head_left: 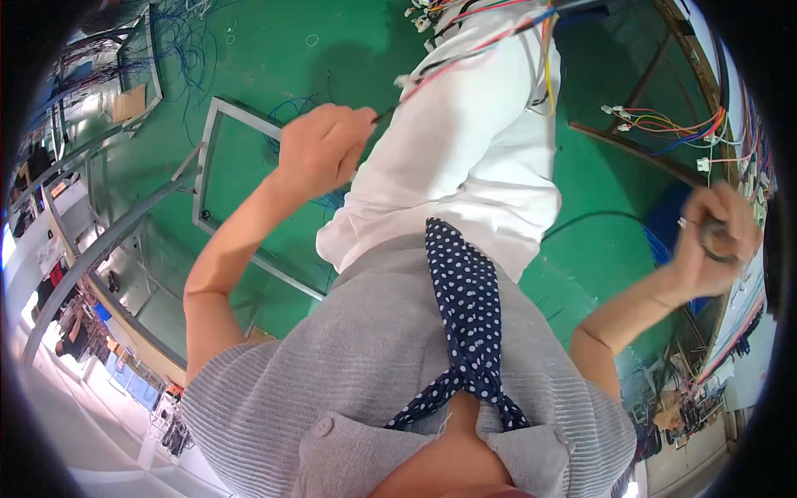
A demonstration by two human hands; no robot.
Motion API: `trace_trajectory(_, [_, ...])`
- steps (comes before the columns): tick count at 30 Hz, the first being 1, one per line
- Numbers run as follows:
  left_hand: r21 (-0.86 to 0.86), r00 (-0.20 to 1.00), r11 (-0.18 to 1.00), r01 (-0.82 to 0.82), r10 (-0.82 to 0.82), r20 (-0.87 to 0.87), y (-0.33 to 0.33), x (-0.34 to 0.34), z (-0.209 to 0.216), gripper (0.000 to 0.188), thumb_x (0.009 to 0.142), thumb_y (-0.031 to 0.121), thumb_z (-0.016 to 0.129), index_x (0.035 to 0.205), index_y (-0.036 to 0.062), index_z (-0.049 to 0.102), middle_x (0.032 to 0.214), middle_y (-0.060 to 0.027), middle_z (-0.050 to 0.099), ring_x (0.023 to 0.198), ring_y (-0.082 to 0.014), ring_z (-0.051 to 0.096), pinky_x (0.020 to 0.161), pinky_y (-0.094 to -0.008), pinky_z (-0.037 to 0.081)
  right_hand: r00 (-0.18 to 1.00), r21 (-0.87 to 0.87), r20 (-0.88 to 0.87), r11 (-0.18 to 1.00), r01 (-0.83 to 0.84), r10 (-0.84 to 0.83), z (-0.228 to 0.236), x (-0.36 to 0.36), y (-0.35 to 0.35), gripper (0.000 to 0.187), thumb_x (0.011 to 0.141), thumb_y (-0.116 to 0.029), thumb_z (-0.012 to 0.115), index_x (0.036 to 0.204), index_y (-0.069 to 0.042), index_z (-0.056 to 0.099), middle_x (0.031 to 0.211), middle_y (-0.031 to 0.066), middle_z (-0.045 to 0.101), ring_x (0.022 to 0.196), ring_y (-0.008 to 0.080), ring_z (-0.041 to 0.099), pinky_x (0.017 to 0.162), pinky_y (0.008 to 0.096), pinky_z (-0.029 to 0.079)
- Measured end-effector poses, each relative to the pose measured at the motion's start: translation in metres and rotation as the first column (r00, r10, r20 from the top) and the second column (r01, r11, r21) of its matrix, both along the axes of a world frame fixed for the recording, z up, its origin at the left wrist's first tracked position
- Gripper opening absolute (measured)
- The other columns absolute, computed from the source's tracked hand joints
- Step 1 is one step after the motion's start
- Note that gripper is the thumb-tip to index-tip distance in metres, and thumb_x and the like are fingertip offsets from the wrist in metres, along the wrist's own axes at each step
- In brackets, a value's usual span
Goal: Wrap electrical tape around bundles of wires at a manual assembly station.
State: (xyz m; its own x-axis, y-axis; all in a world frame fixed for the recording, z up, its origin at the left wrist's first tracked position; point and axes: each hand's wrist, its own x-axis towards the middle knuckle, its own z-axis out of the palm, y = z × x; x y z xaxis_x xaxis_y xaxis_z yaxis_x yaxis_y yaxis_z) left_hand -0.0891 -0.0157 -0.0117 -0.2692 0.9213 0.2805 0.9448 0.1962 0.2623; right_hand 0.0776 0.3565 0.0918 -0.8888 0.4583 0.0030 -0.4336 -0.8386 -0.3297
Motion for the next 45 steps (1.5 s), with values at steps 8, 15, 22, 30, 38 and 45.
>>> trace_trajectory(8, [0.187,0.939,0.964,-0.191,0.124,0.321,0.042,0.019,-0.007,0.019,0.077,0.020,0.069,0.080,0.0041,0.060,0.106,-0.0130,0.060,0.091,-0.0309,0.059,0.074,-0.0386,0.047,0.821,0.302,0.564,0.905,-0.299,0.083,-0.066,-0.024,-0.076,0.046,0.091,-0.051,0.050,0.081,-0.007,0.038,0.081,0.0053,0.041,0.074,0.0151,0.039,0.062,0.0255,0.035])
trace_trajectory(15, [-0.089,0.787,0.841,-0.534,0.532,0.313,0.037,-0.002,-0.029,0.010,0.084,0.013,0.059,0.088,0.0032,0.060,0.092,-0.0122,0.062,0.080,-0.0305,0.060,0.066,-0.0386,0.047,0.745,0.384,0.466,0.649,-0.657,0.478,-0.067,-0.037,-0.111,0.056,0.085,-0.059,0.047,0.089,-0.004,0.041,0.071,0.0035,0.040,0.061,0.0101,0.036,0.056,0.0214,0.029])
trace_trajectory(22, [-0.190,0.253,0.870,-0.455,0.331,0.909,0.009,0.043,0.028,0.020,0.087,0.019,0.063,0.078,0.0019,0.057,0.060,-0.0073,0.051,0.055,-0.0135,0.046,0.052,-0.0286,0.038,0.553,0.359,0.608,0.423,-0.832,0.570,-0.084,-0.047,-0.155,0.060,0.078,-0.036,0.064,0.121,0.002,0.044,0.101,0.0097,0.054,0.085,0.0149,0.052,0.076,0.0247,0.041])
trace_trajectory(30, [-0.222,0.125,0.918,-0.328,0.275,0.953,0.009,0.045,0.052,0.034,0.079,0.025,0.072,0.072,0.0054,0.046,0.061,0.0002,0.041,0.056,-0.0092,0.037,0.048,-0.0272,0.030,0.642,0.508,0.530,0.398,-0.764,0.554,-0.095,-0.080,-0.161,0.054,0.075,-0.018,0.073,0.121,0.002,0.051,0.121,0.0133,0.055,0.109,0.0202,0.054,0.095,0.0317,0.042])
trace_trajectory(38, [-0.212,-0.006,0.938,-0.274,0.218,0.976,0.008,0.041,0.050,0.031,0.080,0.022,0.066,0.070,0.0071,0.041,0.061,0.0016,0.037,0.057,-0.0069,0.035,0.048,-0.0260,0.029,0.697,0.576,0.377,0.435,-0.692,0.610,-0.099,-0.085,-0.156,0.049,0.071,-0.004,0.076,0.116,0.000,0.056,0.117,0.0119,0.057,0.108,0.0194,0.054,0.095,0.0317,0.041])
trace_trajectory(45, [-0.134,-0.169,0.918,-0.373,0.074,0.983,0.012,0.047,0.041,0.021,0.085,0.023,0.059,0.076,0.0056,0.052,0.061,0.0052,0.039,0.055,-0.0049,0.033,0.047,-0.0241,0.026,0.792,0.810,0.262,0.320,-0.491,0.552,-0.104,-0.088,-0.153,0.048,0.068,-0.002,0.076,0.113,-0.005,0.062,0.118,0.0139,0.055,0.115,0.0239,0.050,0.097,0.0342,0.040])
